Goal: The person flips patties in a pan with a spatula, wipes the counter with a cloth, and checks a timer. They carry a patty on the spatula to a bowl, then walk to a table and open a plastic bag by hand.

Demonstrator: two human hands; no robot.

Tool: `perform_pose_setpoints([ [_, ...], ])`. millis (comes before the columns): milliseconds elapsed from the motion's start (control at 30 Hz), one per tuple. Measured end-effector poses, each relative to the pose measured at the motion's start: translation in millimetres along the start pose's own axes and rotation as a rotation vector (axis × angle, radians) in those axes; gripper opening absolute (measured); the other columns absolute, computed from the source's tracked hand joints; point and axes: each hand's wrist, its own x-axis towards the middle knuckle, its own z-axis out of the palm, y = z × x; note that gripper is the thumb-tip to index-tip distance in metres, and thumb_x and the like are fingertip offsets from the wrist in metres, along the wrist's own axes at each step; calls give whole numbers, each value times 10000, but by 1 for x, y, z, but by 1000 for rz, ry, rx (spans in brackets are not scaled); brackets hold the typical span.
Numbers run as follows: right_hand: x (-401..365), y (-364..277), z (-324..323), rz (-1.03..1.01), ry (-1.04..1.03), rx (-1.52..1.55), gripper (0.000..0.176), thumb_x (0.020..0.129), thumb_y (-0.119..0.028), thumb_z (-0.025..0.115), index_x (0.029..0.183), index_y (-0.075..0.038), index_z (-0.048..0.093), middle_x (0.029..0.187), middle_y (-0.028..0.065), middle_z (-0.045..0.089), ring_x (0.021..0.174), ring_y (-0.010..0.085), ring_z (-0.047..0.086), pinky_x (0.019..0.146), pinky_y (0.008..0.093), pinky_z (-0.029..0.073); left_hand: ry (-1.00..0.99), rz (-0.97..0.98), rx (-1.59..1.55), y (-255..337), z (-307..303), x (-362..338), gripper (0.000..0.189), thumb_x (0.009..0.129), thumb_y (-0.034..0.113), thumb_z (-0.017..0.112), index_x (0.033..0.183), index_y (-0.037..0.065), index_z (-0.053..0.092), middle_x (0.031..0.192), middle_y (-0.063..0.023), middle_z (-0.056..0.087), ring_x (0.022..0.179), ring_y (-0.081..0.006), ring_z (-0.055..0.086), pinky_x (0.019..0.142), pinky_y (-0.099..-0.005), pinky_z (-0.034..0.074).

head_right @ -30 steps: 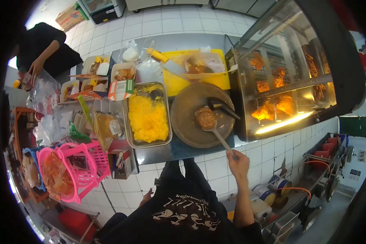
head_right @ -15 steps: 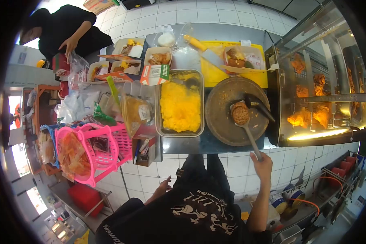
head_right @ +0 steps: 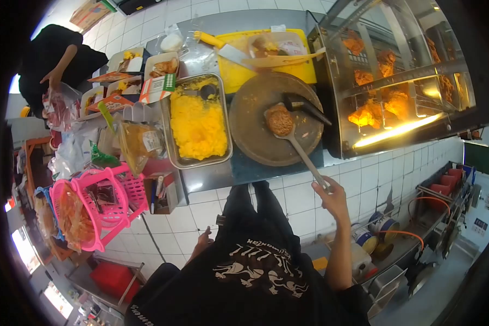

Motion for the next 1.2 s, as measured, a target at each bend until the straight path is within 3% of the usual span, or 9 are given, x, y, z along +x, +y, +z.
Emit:
perform_pose_setpoints([
  [100,-16,23,-13,45,66,427,633,933,-540,557,1391,-104,512,796,48,557,630,133,592,480,262,496,86,-274,-151,13,4,11,690,853,680,590,1292,150,534,980,-111,588,864,-248,632,723,-419,454],
  [300,-12,166,-17,294,313,633,882,848,-811,397,1502,-221,349,1102,89,537,891,241,594,766,424,529,157,-185,-143,12,3,-2,819,821,676,631,1415,153,418,1151,-156,607,970,-272,611,780,-454,468],
  [333,14,226,-6,381,278,631,898,850,-794,411,1526,-213,300,1299,133,483,942,300,582,770,439,529,189,-97,-175,13,3,-8,849,811,679,639,1430,150,401,1169,-158,602,1011,-280,596,793,-470,468],
  [367,20,249,20,314,294,583,863,891,-737,431,1511,-151,303,1095,171,532,861,305,574,704,453,547,239,-14,-222,10,1,-17,879,802,682,648,1446,146,385,1186,-160,598,1052,-287,580,807,-487,468],
  [400,35,290,45,321,145,526,894,883,-743,441,1519,-138,273,1239,219,484,883,344,562,709,473,548,286,41,-277,15,2,-32,889,790,695,651,1437,139,400,1204,-157,588,1086,-274,557,835,-507,461],
  [467,21,258,93,658,-164,295,850,878,-737,446,1437,-101,381,1187,189,560,895,320,599,735,440,557,387,150,-364,32,5,-85,814,803,685,647,1378,134,480,1167,-150,609,1089,-249,562,880,-468,466],
  [667,36,197,169,493,-840,-28,709,892,-638,500,1340,-92,443,1108,161,593,879,289,620,740,408,561,348,192,-206,-59,24,-89,698,806,672,660,1237,123,647,1157,-127,668,1057,-253,607,898,-382,490],
  [1000,8,89,283,525,-978,-571,477,916,-474,589,1178,-77,545,977,115,648,854,238,656,749,354,567,141,-1,-73,-192,-14,-83,579,858,552,652,1107,32,694,997,-160,715,937,-264,674,838,-396,512],
  [1200,32,75,402,451,-935,-436,303,919,-302,634,1105,-68,589,920,109,663,819,230,674,752,335,576,437,261,-899,-227,-128,-88,468,903,484,633,1039,42,708,895,-134,726,844,-223,692,790,-373,508],
])
